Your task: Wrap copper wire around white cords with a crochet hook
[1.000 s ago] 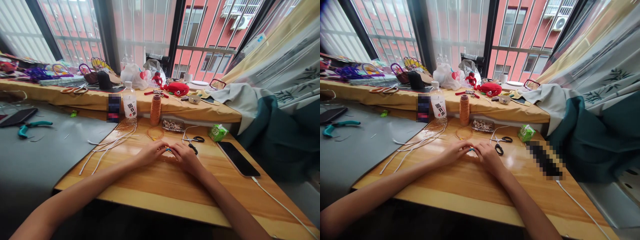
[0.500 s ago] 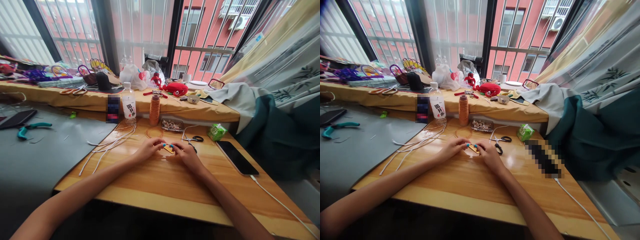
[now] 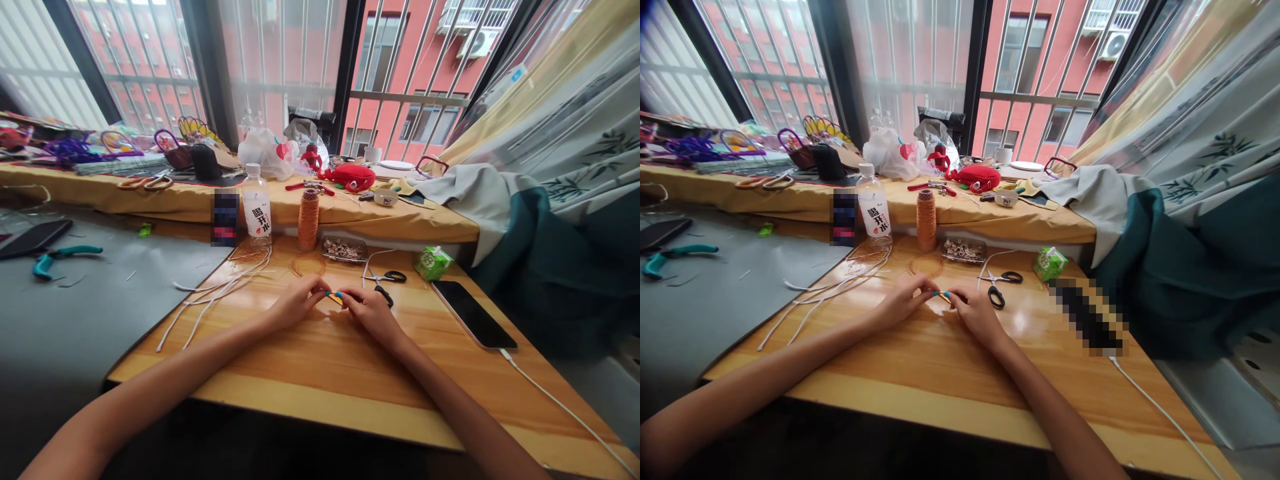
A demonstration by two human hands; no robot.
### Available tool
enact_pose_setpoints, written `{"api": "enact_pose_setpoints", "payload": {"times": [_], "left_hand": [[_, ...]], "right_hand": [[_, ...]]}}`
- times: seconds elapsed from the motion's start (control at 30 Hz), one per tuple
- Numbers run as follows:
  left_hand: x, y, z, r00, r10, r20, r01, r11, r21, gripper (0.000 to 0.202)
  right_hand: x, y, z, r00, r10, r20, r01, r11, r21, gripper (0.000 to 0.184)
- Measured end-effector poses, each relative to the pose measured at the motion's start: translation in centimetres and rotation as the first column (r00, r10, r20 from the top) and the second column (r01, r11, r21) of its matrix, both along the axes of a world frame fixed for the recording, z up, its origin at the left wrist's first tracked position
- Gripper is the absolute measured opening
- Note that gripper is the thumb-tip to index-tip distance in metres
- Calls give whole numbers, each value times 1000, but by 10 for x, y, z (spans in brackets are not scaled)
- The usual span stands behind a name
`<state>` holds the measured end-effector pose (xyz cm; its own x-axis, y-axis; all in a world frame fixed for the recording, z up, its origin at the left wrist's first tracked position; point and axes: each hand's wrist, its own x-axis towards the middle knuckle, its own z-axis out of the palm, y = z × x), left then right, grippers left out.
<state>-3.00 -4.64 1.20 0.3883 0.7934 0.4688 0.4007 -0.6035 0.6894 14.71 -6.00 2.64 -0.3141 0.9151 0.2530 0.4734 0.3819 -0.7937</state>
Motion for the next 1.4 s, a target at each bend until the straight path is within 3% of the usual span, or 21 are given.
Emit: {"api": "enact_pose_setpoints", "payload": {"times": [0.1, 0.17, 0.27, 0.33, 0.47, 0.57, 0.63, 0.73, 0.87, 1.0, 1.17, 1.3, 1.4], "left_hand": [[1, 2, 2, 991, 61, 121, -42, 988, -150, 10], [2, 4, 3, 962, 102, 252, -27, 958, -286, 11], [4, 4, 6, 907, 109, 406, 76, 907, -414, 14], [7, 1, 6, 905, 82, 418, 128, 884, -450, 15], [11, -4, 3, 970, -16, 243, 129, 879, -458, 15], [12, -6, 2, 993, -44, 109, 80, 932, -352, 18], [11, -6, 1, 999, -17, 51, 27, 980, -198, 18], [9, -3, -3, 1000, 21, -15, -21, 1000, 4, 18], [8, -2, -9, 996, 52, -69, -46, 995, 92, 17], [8, -5, -8, 987, 82, -140, -56, 982, 178, 17], [8, -11, -4, 962, 171, -213, -112, 959, 261, 16], [9, -13, -1, 955, 197, -223, -137, 956, 258, 12], [10, -13, 1, 955, 211, -206, -182, 971, 153, 10]], "right_hand": [[1, 7, -3, 959, -89, -271, 58, 991, -121, 23], [2, 11, -4, 852, -177, -493, 57, 967, -248, 32], [3, 13, -2, 691, -248, -679, -47, 922, -385, 36], [3, 12, -1, 661, -238, -711, -120, 902, -414, 30], [1, 10, -2, 661, -193, -725, -150, 913, -380, 22], [0, 10, -5, 703, -149, -696, -137, 931, -338, 22], [0, 10, -6, 780, -82, -620, -136, 946, -296, 23], [-1, 7, -5, 881, -13, -474, -93, 975, -201, 24], [-1, 2, -1, 965, 60, -255, -63, 998, -3, 20], [-2, 0, -1, 987, 129, -93, -118, 986, 118, 23], [-7, -3, -4, 964, 243, -104, -236, 969, 71, 40], [-8, -4, -4, 983, 147, -107, -144, 989, 40, 27], [-6, -3, -5, 987, 60, -147, -59, 998, 13, 22]]}}
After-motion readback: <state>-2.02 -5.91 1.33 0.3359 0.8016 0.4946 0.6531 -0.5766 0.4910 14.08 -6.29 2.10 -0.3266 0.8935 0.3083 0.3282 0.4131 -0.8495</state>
